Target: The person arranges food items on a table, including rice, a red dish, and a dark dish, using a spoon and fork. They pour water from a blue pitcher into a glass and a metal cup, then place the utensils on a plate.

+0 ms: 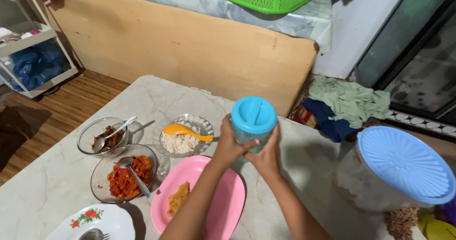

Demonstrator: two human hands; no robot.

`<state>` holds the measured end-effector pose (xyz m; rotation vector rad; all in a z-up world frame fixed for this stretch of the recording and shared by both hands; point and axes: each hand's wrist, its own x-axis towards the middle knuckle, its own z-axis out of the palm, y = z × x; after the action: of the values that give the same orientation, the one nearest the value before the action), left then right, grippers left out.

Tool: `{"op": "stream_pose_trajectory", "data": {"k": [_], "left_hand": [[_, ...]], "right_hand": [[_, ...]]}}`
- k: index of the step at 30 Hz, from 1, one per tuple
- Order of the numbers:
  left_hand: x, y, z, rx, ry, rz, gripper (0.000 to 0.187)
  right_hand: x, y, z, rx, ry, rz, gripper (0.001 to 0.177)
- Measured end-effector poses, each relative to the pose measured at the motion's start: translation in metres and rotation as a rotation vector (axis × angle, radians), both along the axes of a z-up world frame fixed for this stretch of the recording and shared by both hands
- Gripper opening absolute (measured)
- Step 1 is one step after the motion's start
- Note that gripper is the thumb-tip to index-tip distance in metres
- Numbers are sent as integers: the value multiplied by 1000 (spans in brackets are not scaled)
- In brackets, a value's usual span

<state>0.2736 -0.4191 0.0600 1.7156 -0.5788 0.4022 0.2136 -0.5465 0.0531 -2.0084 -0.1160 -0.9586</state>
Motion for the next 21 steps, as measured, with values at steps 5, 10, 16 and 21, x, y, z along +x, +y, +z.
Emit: {"op": "stream_pose_trajectory", "data": {"k": [5,10,16,21], "left_hand": [[28,27,-29,-8,120,-35,112],[36,37,-54,-28,186,-32,117],[33,37,-65,-51,282,-36,121],[-39,24,-49,236,651,-121,158]], "right_hand": [[29,20,-36,59,73,51,133],[41,23,-69,59,135,76,135],[40,19,-83,152,231,192,139],[-22,8,-52,295,193,103,138]]}}
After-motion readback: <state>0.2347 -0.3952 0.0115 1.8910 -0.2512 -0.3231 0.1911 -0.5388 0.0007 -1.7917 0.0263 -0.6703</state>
